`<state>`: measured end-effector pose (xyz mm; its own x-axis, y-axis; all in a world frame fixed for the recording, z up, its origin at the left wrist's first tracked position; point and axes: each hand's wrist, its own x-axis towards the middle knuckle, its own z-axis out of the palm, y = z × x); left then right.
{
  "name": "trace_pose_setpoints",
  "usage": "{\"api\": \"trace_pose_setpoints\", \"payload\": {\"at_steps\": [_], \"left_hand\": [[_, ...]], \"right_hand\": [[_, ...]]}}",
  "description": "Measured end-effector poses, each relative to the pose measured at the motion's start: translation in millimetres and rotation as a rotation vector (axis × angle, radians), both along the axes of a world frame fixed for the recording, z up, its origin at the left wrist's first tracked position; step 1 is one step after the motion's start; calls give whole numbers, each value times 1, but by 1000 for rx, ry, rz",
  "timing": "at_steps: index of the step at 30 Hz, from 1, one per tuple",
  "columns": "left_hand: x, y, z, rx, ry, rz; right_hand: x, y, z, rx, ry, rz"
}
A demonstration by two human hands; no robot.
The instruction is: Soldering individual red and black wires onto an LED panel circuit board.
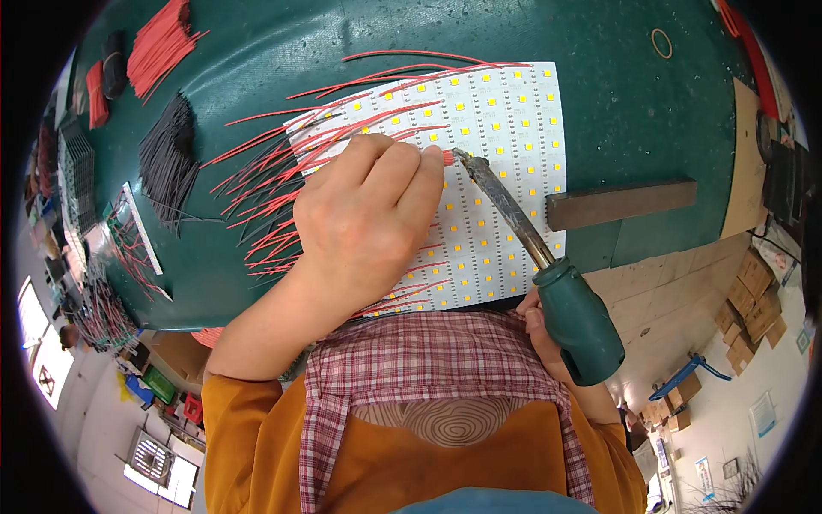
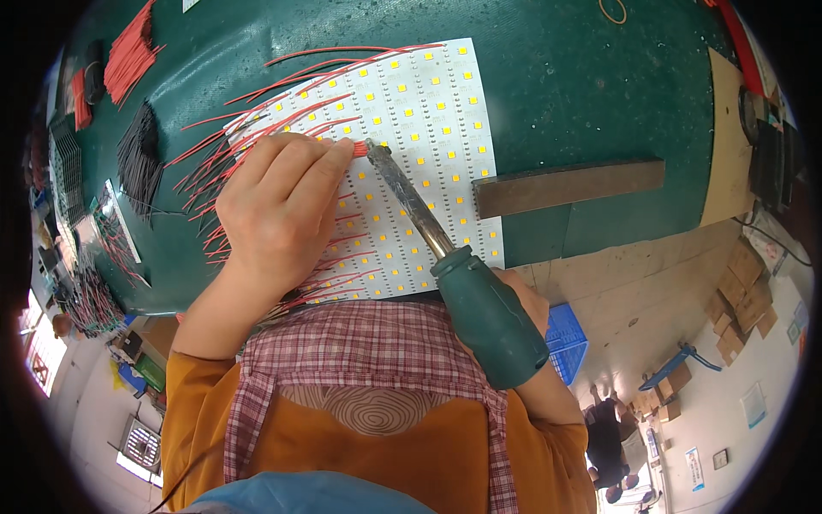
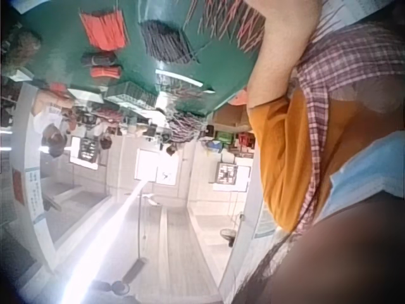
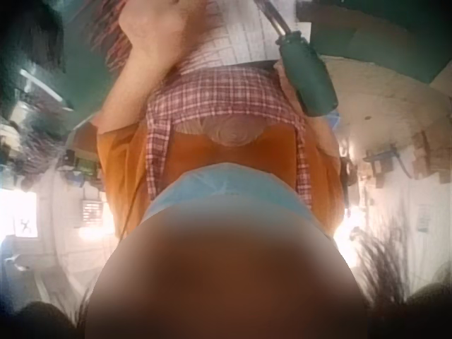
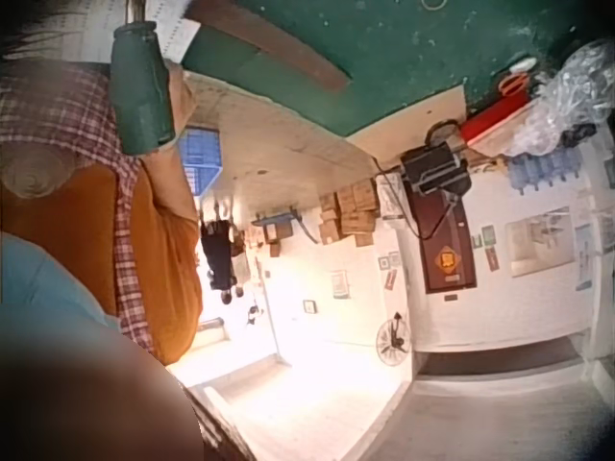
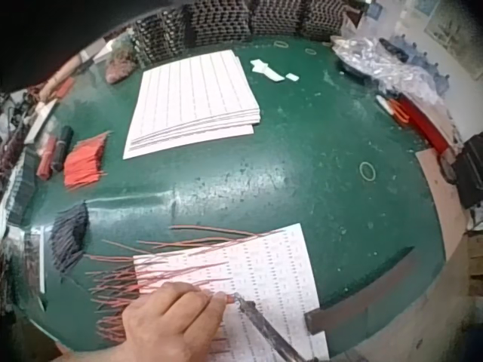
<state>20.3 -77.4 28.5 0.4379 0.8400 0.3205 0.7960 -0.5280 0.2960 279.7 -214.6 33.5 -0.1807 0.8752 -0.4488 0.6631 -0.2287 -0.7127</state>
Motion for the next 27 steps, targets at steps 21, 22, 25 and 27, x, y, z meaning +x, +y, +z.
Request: {"api": "trace_pose_setpoints", "payload": {"at_steps": [21,22,25,27], "left_hand": [[-10,8,-7,58,-164,6],[-12,6,-5,112,-241,19],[-6,-7,-1,46,-182,-24],[-3,-11,-10,27,-114,-40]], "right_hand": [[-13,9,11,-72,185,-306],[-15,7,12,-133,328,-503],[-4,2,2,1,128,-172],[-4,-2,-4,75,21,-92]]}}
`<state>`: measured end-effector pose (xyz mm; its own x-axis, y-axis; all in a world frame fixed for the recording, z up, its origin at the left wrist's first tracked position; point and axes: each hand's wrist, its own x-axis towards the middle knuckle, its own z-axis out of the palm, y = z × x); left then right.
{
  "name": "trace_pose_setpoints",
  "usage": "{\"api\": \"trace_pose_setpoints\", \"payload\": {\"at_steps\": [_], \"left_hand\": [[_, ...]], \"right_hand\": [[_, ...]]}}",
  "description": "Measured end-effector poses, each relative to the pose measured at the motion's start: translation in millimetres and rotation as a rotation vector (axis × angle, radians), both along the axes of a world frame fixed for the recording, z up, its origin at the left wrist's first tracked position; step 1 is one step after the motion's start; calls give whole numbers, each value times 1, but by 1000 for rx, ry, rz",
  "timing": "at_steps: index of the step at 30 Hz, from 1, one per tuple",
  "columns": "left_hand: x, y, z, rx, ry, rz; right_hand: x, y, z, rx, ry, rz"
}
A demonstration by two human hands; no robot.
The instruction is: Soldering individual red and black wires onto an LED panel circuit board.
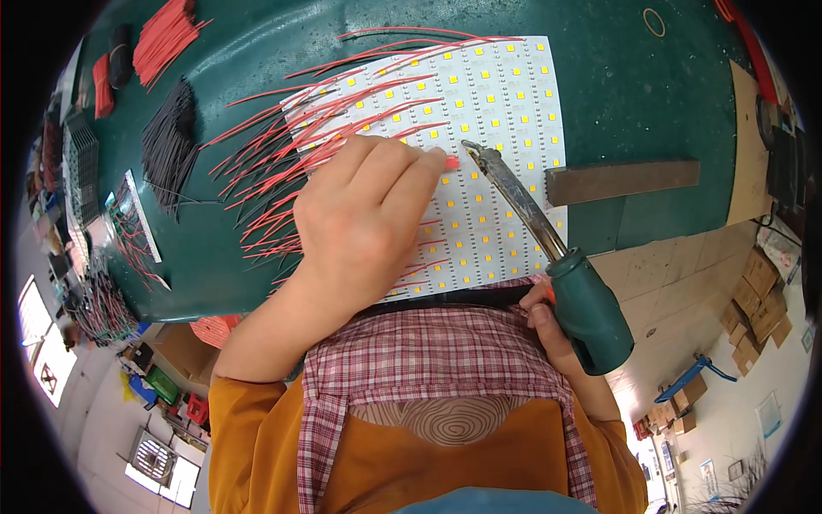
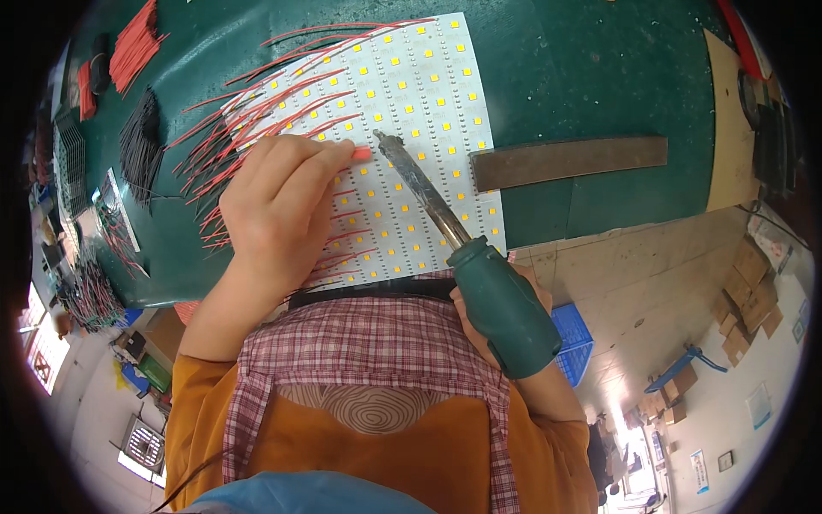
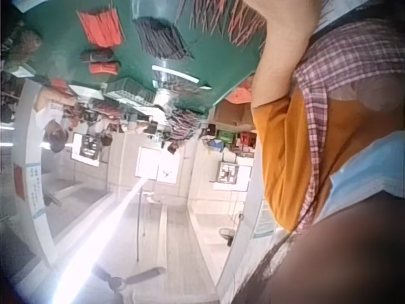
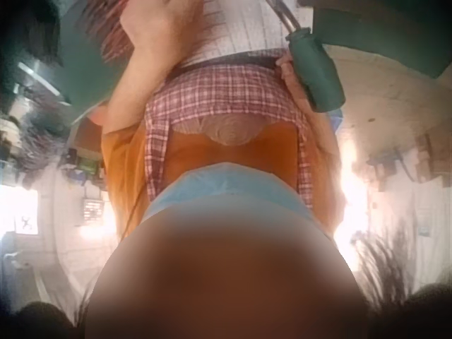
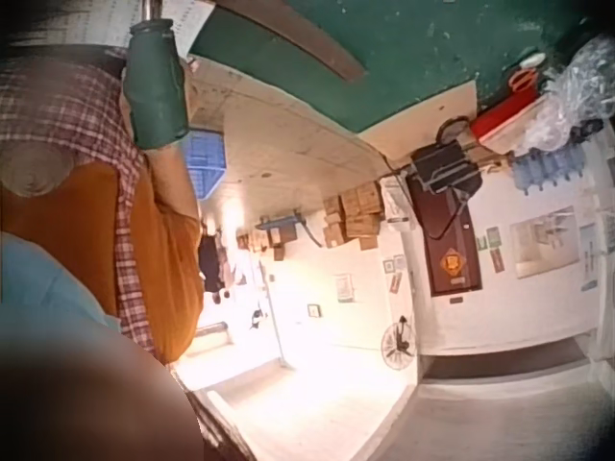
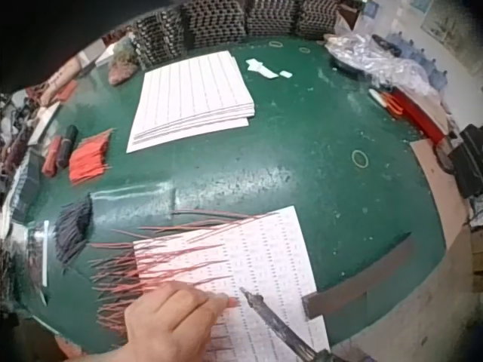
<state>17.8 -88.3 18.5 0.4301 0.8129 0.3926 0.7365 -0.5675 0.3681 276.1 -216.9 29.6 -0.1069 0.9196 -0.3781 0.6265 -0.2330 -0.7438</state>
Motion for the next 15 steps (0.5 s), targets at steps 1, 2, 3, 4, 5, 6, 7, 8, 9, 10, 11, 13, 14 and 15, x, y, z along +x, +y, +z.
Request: {"api": "trace_pose_setpoints", "payload": {"at_steps": [1,2,3,4,5,6,7,8,9,10,11,13,14,15], "left_hand": [[1,0,-2,-3,1,-1],[2,0,-4,23,26,10],[3,0,-4,49,51,22],[3,0,-5,48,51,21],[3,-1,-5,50,63,19],[4,-1,-5,52,75,17],[4,-1,-5,52,76,18],[4,-1,-6,60,83,20],[3,-1,-6,69,90,22],[4,-1,-6,68,89,22],[4,-1,-7,72,90,21],[4,-1,-7,75,91,21],[4,-1,-6,73,93,18],[4,-1,-6,72,94,14]], "right_hand": [[0,-1,-2,73,-114,75],[1,-2,-3,71,-114,74],[3,-3,-4,67,-126,107],[4,-3,-5,64,-140,140],[5,-4,-8,64,-139,138],[5,-4,-10,122,-119,146],[5,-3,-12,179,-96,155],[4,0,-9,179,-95,156],[2,5,-1,114,-54,176],[1,8,3,50,-16,195],[2,6,2,49,-17,195],[6,0,-3,56,-56,203],[6,0,-3,56,-56,203],[6,0,-4,39,-30,168]]}}
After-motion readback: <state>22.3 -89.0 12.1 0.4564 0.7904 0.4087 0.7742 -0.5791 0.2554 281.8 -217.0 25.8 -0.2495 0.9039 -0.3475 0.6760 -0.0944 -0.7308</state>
